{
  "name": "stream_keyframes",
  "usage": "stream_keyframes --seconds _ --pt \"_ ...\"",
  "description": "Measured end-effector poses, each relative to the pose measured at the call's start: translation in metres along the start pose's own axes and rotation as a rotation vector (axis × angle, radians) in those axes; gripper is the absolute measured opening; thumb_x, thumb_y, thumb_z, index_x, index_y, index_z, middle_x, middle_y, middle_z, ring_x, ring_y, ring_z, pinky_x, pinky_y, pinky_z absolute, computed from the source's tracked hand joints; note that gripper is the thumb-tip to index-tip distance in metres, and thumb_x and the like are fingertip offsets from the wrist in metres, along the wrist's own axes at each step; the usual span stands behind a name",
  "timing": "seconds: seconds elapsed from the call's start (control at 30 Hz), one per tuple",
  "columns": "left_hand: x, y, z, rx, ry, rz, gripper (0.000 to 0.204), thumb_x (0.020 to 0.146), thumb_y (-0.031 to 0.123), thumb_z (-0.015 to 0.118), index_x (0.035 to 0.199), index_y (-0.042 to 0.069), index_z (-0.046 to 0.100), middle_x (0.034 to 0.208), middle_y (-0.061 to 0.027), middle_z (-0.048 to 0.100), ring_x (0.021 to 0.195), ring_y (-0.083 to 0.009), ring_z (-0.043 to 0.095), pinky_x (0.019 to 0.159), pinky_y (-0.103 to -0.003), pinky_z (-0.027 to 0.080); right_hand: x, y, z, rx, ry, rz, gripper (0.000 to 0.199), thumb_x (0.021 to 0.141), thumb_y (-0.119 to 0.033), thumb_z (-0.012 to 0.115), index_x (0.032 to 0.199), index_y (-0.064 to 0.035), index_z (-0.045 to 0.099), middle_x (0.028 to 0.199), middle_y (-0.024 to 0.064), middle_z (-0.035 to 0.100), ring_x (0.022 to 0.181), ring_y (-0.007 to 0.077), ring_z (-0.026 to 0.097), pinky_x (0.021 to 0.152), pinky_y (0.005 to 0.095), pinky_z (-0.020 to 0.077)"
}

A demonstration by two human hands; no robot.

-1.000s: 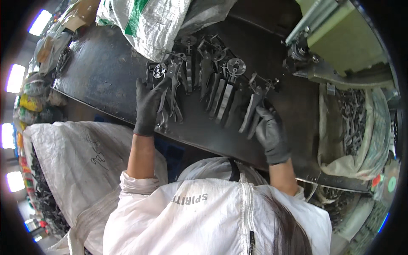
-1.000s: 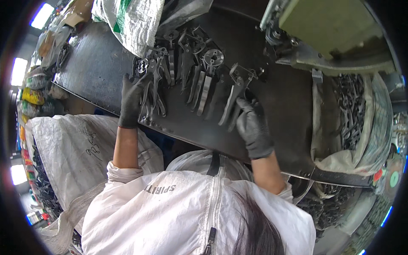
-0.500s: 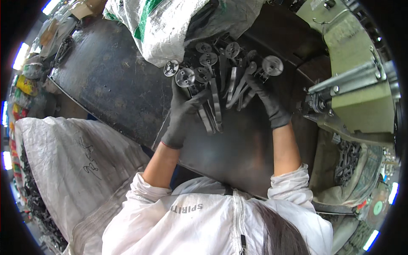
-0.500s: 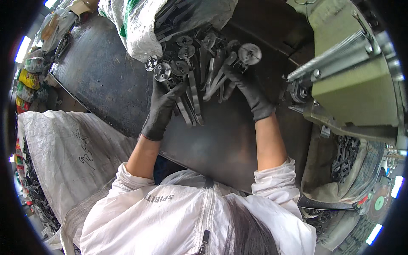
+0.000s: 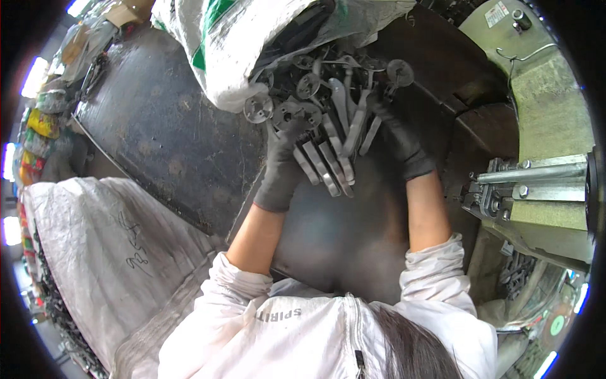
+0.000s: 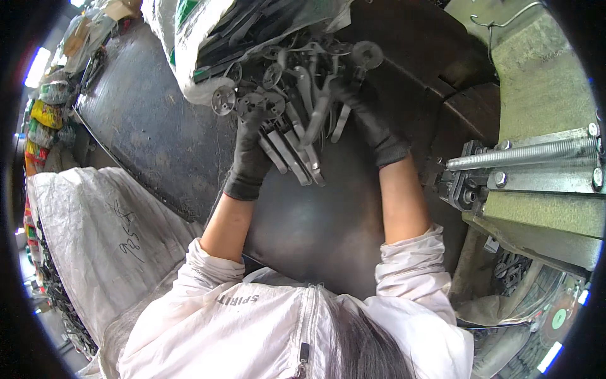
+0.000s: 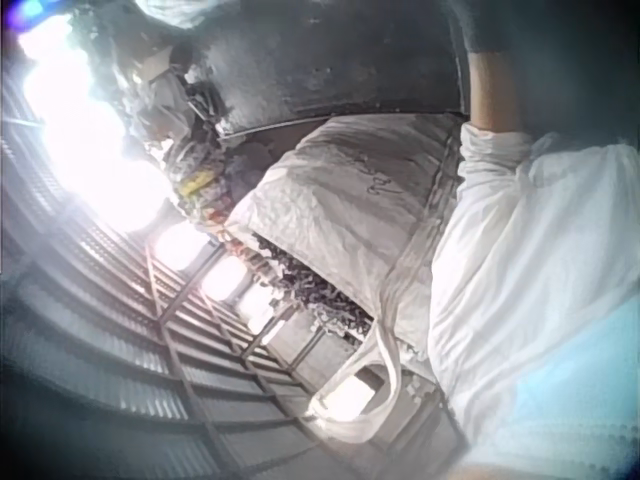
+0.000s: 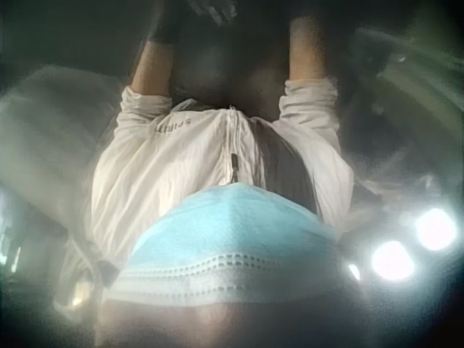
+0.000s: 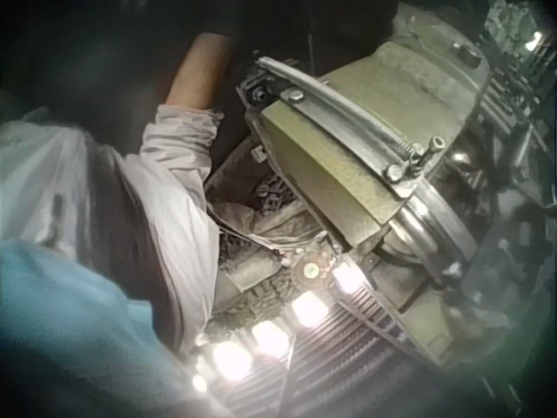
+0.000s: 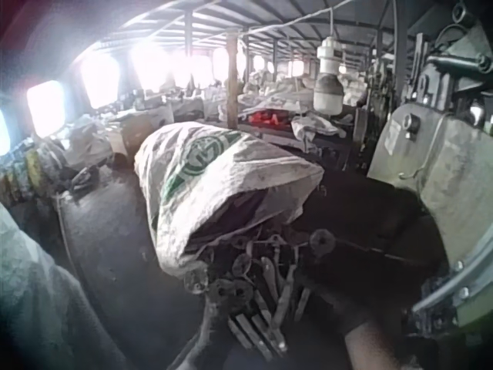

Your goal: The person gathers metal handles and plates from bags, aligns them under a machine press to join them, and then tosses the assembled tools into a large white sack.

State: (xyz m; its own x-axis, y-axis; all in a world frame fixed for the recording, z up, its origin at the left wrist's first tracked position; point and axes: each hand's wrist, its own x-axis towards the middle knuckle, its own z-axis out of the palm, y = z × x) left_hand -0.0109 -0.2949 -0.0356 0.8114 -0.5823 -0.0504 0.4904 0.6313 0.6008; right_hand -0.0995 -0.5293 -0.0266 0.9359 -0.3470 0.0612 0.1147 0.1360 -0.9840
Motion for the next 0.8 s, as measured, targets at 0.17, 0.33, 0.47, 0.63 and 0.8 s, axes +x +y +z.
stream_keyframes --seconds 0.17,0.33,0.47,0.63,0.8 --pt "0.006 -0.001 -0.015 0.011 -0.204 -0.144 0.059 0.099 0.040 0.072 0.145 0.007 0.054 0.137 -0.0116 0.066 0.124 -0.0301 0.065 0.107 -0.049 0.053 0.005 -0.006 0.023 0.138 -0.014 -0.002 0.055 0.100 -0.026 0.072 0.148 -0.0045 0.053 0.137 0.0075 0.062 0.124 0.0188 0.059 0.108 0.0359 0.0468" --pt "-0.004 -0.002 0.003 -0.250 -0.196 -0.214 0.060 0.099 0.041 0.071 0.145 0.007 0.055 0.136 -0.0127 0.067 0.125 -0.0313 0.064 0.110 -0.050 0.050 0.007 0.000 0.060 0.106 0.081 -0.162 0.069 0.097 -0.036 0.076 0.153 -0.0073 0.048 0.145 0.0079 0.057 0.126 0.0187 0.057 0.109 0.0358 0.0461" --pt "-0.002 -0.005 0.002 -0.315 -0.096 -0.166 0.064 0.093 0.042 0.077 0.142 0.005 0.058 0.132 -0.0157 0.069 0.116 -0.0308 0.069 0.098 -0.047 0.058 -0.004 0.001 0.079 0.615 0.051 0.041 0.071 0.096 -0.037 0.076 0.155 -0.0094 0.047 0.146 0.0063 0.056 0.132 0.0209 0.055 0.111 0.0386 0.0463" --pt "-0.010 -0.001 -0.009 -0.170 -0.149 -0.167 0.058 0.101 0.045 0.067 0.143 0.007 0.058 0.138 -0.0129 0.066 0.122 -0.0302 0.065 0.108 -0.048 0.052 -0.026 0.001 0.078 0.764 -0.043 0.053 0.062 0.102 -0.031 0.069 0.156 -0.0114 0.046 0.150 0.0066 0.055 0.136 0.0207 0.053 0.115 0.0391 0.0448" --pt "-0.056 -0.013 -0.003 -0.071 -0.152 -0.169 0.058 0.103 0.045 0.064 0.146 0.008 0.056 0.138 -0.0125 0.066 0.120 -0.0289 0.067 0.107 -0.046 0.052 -0.088 -0.004 0.069 0.418 -0.046 -0.163 0.062 0.101 -0.025 0.070 0.156 -0.0098 0.046 0.149 0.0083 0.056 0.137 0.0202 0.053 0.116 0.0393 0.0437"
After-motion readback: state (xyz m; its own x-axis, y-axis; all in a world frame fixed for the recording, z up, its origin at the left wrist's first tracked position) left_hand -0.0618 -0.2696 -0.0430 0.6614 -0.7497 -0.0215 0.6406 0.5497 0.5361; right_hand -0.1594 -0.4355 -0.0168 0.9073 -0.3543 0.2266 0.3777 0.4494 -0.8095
